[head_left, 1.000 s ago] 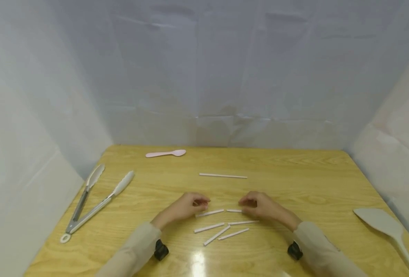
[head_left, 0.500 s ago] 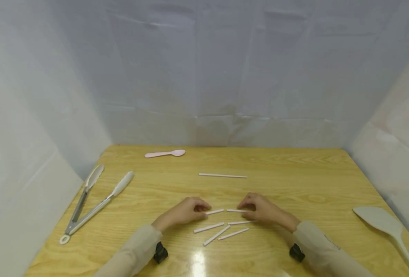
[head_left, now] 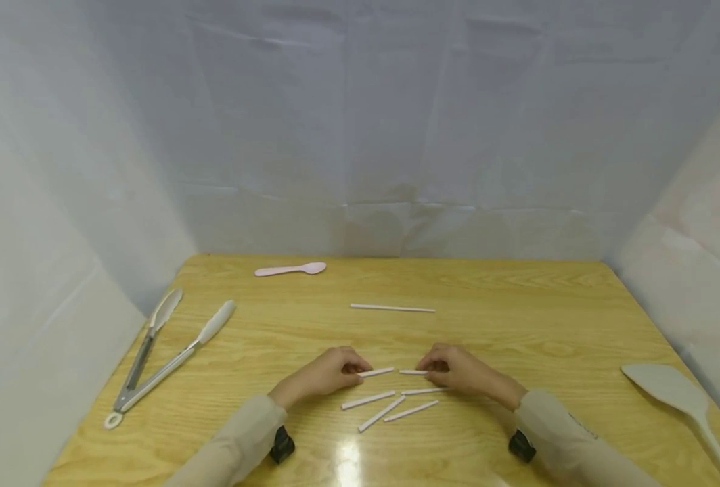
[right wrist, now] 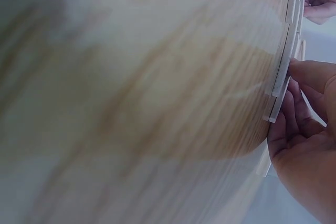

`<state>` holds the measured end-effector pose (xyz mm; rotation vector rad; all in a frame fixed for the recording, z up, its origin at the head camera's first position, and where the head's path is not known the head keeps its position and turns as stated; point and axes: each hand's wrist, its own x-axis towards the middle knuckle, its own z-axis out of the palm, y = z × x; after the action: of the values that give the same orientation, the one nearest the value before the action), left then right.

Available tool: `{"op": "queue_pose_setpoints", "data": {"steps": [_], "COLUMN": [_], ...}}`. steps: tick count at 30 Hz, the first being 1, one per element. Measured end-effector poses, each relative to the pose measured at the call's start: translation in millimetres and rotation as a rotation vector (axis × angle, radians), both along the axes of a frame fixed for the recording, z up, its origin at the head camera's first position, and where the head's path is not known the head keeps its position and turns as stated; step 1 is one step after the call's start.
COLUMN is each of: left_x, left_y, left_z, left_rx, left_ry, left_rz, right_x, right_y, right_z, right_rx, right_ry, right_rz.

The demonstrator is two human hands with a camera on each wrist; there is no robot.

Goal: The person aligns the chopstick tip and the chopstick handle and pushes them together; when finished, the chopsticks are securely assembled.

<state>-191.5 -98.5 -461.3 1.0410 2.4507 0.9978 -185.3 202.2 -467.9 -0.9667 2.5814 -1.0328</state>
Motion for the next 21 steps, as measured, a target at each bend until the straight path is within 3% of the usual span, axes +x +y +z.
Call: {"op": "queue_pose_setpoints", "data": {"steps": [9, 21], "left_x": [2.1, 6.1], "left_y": [2.5, 4.7], "left_z": [4.2, 9.6], "left_rx": [-0.006, 0.013], "left_ry": [-0.044, -0.077], "left_rz": [0.035, 0.072], "right_x": [0.1, 0.0], "right_y": [-0.7, -0.7], "right_z": [3.8, -0.9], "right_rx": [0.006, -0.069], "right_ry": [-0.016, 0.016], "right_rz": [0.011, -0.032]}}
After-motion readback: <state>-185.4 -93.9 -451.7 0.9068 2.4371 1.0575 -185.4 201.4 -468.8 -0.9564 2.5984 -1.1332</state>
